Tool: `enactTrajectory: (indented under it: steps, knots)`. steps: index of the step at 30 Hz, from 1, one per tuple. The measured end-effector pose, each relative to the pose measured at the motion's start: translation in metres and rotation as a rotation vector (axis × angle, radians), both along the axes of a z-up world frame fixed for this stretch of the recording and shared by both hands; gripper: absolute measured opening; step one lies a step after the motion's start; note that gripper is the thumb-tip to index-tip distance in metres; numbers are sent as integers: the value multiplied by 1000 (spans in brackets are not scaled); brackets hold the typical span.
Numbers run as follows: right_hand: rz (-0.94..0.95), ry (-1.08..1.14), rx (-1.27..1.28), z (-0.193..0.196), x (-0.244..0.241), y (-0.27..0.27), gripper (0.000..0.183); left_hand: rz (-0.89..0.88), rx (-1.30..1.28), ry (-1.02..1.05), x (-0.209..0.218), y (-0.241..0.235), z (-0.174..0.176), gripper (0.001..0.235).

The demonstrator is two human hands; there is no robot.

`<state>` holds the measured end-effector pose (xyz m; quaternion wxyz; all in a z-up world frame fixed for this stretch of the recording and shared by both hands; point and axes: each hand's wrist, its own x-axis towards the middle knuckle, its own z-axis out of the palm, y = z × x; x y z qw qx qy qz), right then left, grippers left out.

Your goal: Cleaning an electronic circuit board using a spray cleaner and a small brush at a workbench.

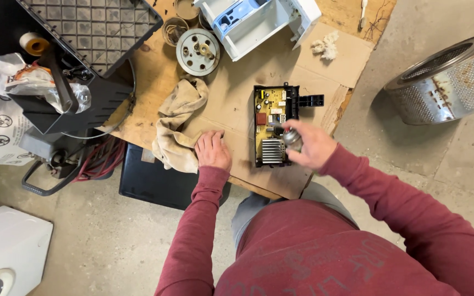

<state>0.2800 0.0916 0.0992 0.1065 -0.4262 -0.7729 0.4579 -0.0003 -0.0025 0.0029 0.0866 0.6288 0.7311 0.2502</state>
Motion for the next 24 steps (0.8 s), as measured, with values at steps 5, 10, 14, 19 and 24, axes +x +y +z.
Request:
enactTrajectory:
  steps: [5,10,14,19,24]
  knots:
    - [-12,107,197,1,-1,29,64,-8,10,7,0,1,4,30]
    - [78,70,130,10,-5,31,60,3,15,9,0,0,-3,29]
    - [211,76,146,14,-6,21,61,3,27,9,-1,0,-7,31]
    - [216,13,133,7,-5,14,60,5,27,12,-1,0,-6,30]
    - [196,32,188,5,-7,10,58,1,27,9,-1,0,-8,30]
